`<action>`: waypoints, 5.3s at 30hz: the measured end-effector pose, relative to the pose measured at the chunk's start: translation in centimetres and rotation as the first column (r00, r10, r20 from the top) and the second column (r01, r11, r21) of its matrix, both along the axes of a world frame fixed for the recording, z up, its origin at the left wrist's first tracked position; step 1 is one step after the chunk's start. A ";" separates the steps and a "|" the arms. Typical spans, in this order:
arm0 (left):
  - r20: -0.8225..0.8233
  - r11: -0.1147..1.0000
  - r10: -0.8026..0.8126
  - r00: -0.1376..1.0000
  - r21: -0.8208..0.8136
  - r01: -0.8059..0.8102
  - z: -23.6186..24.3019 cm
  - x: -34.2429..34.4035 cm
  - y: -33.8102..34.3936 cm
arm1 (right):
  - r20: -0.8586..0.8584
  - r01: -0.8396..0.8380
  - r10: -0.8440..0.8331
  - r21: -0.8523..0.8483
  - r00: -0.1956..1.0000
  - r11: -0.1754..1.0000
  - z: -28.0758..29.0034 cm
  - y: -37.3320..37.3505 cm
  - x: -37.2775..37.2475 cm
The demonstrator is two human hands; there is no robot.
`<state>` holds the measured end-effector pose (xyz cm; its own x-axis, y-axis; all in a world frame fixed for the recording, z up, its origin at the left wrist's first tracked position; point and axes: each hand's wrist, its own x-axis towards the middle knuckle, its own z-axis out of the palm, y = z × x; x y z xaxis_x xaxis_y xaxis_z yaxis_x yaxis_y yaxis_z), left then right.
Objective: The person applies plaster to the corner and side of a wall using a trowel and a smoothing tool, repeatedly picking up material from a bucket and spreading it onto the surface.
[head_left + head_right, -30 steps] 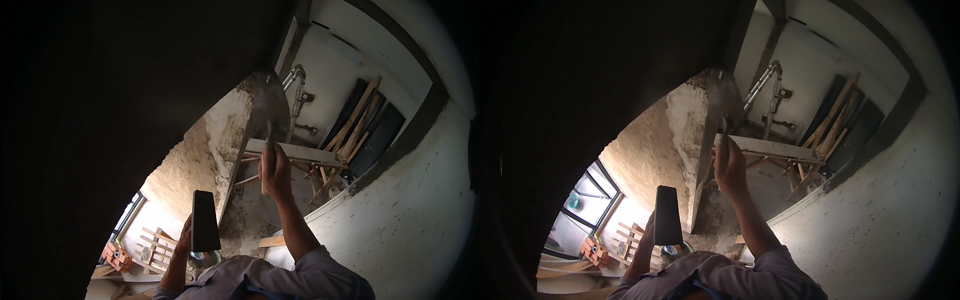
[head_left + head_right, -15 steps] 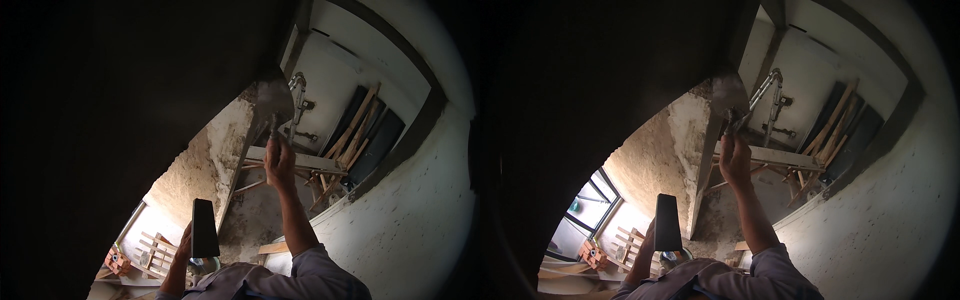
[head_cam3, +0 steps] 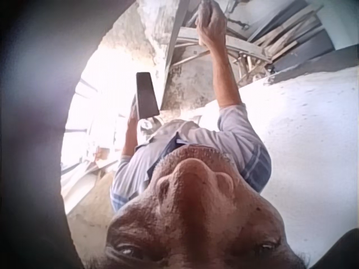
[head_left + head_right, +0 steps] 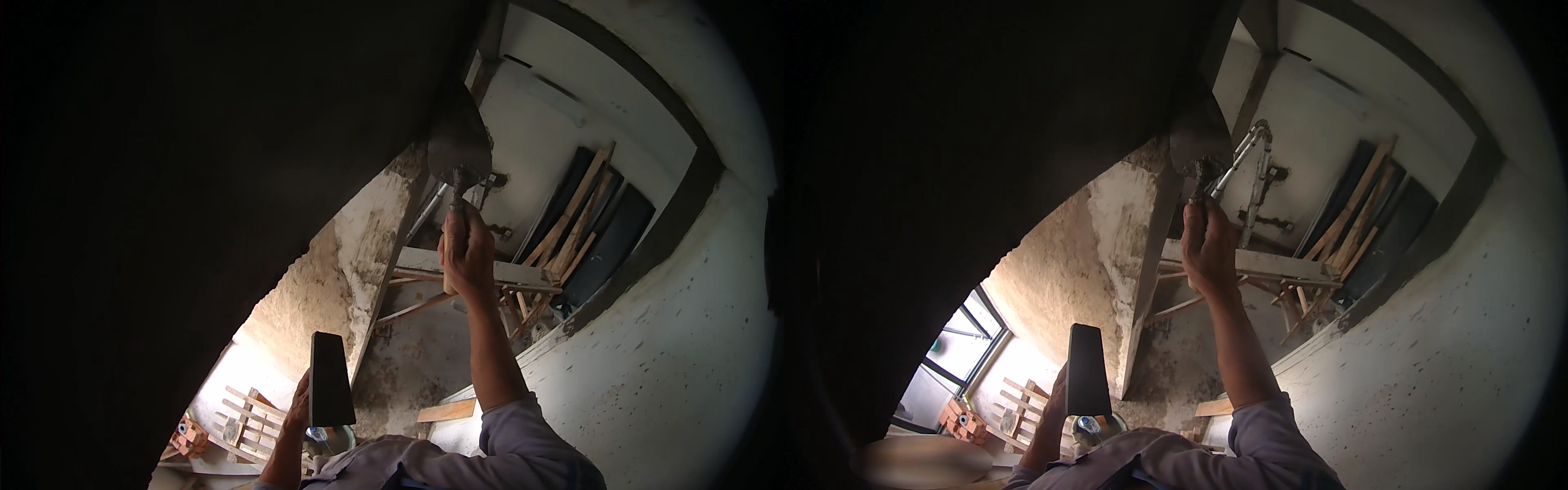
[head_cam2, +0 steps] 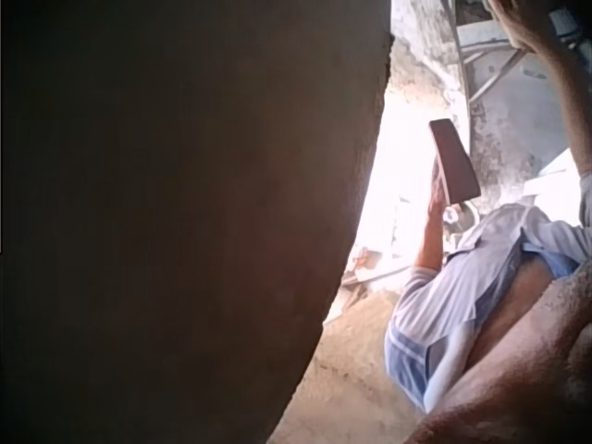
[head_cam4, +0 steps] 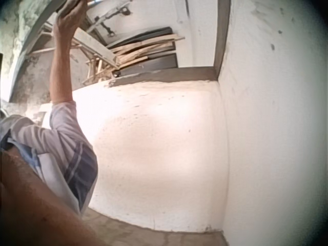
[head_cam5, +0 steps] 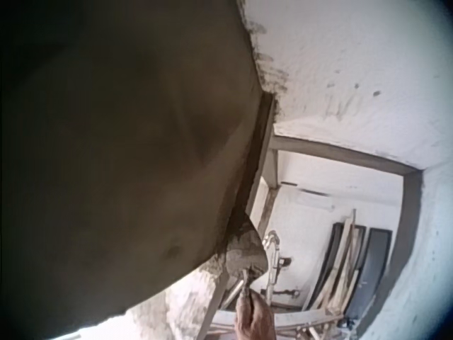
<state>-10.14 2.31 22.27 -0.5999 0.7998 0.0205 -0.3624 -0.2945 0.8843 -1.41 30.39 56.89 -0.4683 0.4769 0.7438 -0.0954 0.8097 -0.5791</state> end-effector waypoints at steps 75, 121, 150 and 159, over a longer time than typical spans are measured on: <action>-0.032 0.891 -0.237 0.971 0.391 0.230 13.6 -0.4 10.8 | -0.007 -0.344 0.806 -0.907 0.591 0.244 -11.9 -3.2 17.5; 0.070 0.967 0.130 0.989 0.210 -0.142 8.9 1.9 2.8 | 0.155 -0.065 0.055 0.062 0.986 0.996 1.4 6.7 5.9; 0.076 0.999 -0.030 0.997 -0.010 0.031 5.3 -1.3 -5.6 | 0.251 0.157 -0.225 0.264 0.941 0.951 1.9 0.0 6.1; -0.163 0.981 -0.141 0.976 -0.155 0.116 5.2 -1.8 -6.2 | 0.092 0.203 -0.251 0.355 0.964 0.912 4.1 -0.7 6.5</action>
<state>-11.91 -3.87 27.51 -0.4892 0.8721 -0.0058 -0.2271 -0.1209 0.9663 5.06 29.66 60.99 -0.4835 0.3116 0.8180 0.1729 0.9501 -0.2597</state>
